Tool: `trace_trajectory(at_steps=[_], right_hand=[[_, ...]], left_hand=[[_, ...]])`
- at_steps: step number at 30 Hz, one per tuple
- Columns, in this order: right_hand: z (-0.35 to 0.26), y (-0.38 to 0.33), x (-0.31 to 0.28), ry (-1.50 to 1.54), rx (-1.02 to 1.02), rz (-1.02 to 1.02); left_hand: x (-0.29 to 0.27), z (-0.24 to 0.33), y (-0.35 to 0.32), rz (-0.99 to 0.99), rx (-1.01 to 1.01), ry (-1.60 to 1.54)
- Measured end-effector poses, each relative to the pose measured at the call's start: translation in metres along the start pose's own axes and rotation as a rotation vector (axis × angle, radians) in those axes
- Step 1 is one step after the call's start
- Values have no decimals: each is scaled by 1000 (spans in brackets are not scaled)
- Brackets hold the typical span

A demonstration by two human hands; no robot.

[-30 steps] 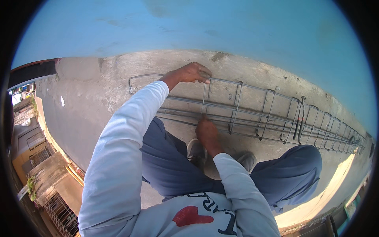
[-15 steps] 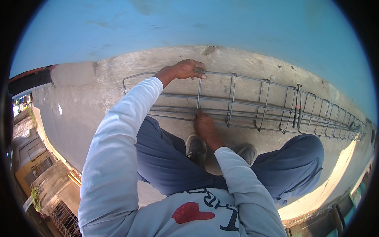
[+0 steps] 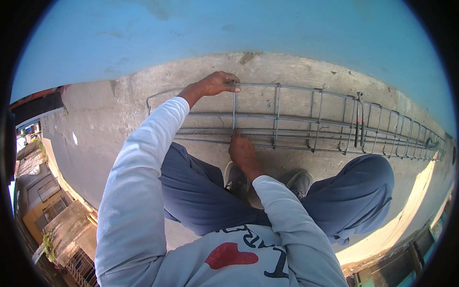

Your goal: The person sits on the ground and assembles a metal grid structure. They use pliers to bend and twist wire ties, securing the intersections of the metal bars to form a rigid frame.

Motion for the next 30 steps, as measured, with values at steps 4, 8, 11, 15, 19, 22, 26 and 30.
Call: trace_trajectory(at_steps=[4,8,11,15,19,22,26,30], right_hand=[[6,3,-5,-1,19,5],[10,6,-14,96,13,50],[12,9,-16,176,0,-6],[2,4,-38,222,62,22],[-7,7,-60,297,80,127],[-17,15,-75,418,-54,228],[-35,36,-109,533,17,83],[-60,39,-141,679,144,-145]], left_hand=[[-2,9,-2,-2,-11,14],[-3,5,-4,-5,-35,53],[-5,6,-2,-16,-52,54],[-6,7,-11,89,-27,82],[-43,12,-26,185,-183,52],[-95,18,-50,248,-214,169],[-152,34,-105,329,-316,156],[-190,44,-179,487,-421,36]])
Point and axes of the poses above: each hand's wrist, its own y-axis towards the middle knuckle, its own x-axis out of the palm, z = x × y, the point moved 8 cm from there along y, towards the middle knuckle, and after that the axes turned 11 degrees about z, right-handed, at the moved point
